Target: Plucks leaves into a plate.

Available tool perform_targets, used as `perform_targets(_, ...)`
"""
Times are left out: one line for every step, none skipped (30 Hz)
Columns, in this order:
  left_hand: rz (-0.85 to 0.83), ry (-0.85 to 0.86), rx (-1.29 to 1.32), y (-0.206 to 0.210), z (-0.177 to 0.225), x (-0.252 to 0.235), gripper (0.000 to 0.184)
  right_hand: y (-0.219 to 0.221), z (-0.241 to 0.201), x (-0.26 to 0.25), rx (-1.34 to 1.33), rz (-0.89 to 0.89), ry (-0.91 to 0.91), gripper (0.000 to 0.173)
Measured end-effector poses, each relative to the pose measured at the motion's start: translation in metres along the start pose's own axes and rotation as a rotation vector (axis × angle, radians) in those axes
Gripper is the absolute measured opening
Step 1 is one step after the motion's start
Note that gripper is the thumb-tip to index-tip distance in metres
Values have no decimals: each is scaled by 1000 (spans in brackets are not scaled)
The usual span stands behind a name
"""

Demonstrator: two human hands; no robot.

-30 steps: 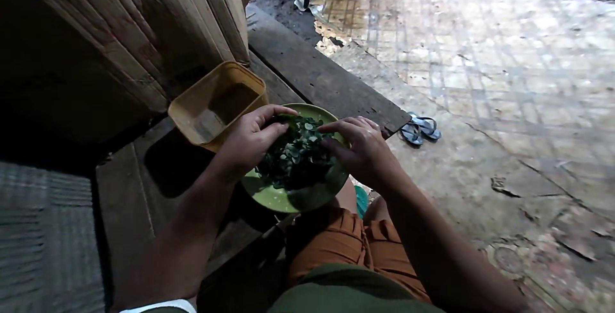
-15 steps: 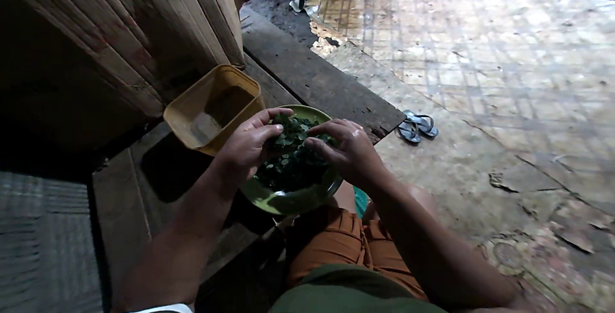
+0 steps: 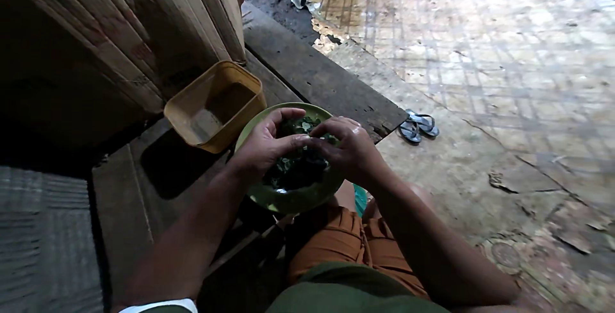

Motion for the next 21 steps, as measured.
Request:
perform_targets(8, 18, 4, 1, 0, 0, 39, 1, -1, 0, 9, -6, -10, 13)
perform_targets(26, 26, 8, 2, 1, -1, 30, 2, -1, 0, 14, -14, -11, 12)
perform_targets(44, 26, 15, 2, 2, -1, 21, 1, -1, 0, 20, -18, -12, 12)
perform_targets(53, 21, 19, 1, 2, -2, 16, 0, 0, 1, 25, -21, -9, 12)
perform_targets(56, 19, 27, 0, 2, -3, 14, -2, 1, 2, 30, -23, 0, 12)
perform_targets(61, 15, 23, -3, 2, -3, 13, -4, 3, 3, 34, -27, 11, 12)
perform_targets(76, 6, 10, -6, 3, -3, 13, -6, 4, 4, 38, -30, 24, 13)
perform_targets(96, 2, -7, -10, 4, -2, 14, -9, 5, 4, 42, -30, 27, 13)
perform_targets(116, 5, -25, -14, 5, -2, 14, -11, 5, 4, 46, -27, 28, 13)
perform_targets(132, 12, -42, -18, 6, -2, 14, -14, 6, 5, 55, -24, 25, 13)
perform_targets(148, 21, -60, -21, 8, -1, 14, -16, 7, 5, 57, -20, 29, 12)
perform_targets(154, 34, -83, -23, 9, -1, 14, -17, 8, 5, 54, -15, 36, 12)
perform_targets(145, 61, -121, -24, 12, 0, 14, -18, 8, 5, 52, -17, 44, 13)
perform_targets(122, 99, -176, -22, 15, 0, 15, -19, 9, 5, 51, -23, 46, 13)
perform_targets(89, 133, -244, -18, 19, 2, 18, -18, 9, 4, 53, -33, 47, 13)
perform_targets(61, 162, -315, -14, 21, 3, 23, -17, 8, 3, 54, -44, 48, 13)
perform_targets(40, 189, -394, -11, 23, 4, 29, -15, 8, 3, 57, -53, 42, 13)
perform_targets(24, 226, -462, -6, 25, 6, 34, -13, 7, 3, 60, -61, 31, 13)
perform_targets(23, 261, -514, -3, 26, 6, 36, -12, 6, 2, 64, -68, 24, 12)
perform_targets(31, 292, -542, -1, 26, 6, 35, -9, 5, 2, 62, -75, 16, 12)
perform_targets(44, 319, -550, 1, 26, 7, 31, -7, 4, 2, 56, -79, 4, 12)
Point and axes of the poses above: each hand's wrist, its own x-axis away from the middle knuckle, its own y-axis out of the palm, z = x × y, the point moved 10 cm from there along -x, towards the middle knuckle, and after that the axes turned 13 degrees about -x, right-handed, at the moved point
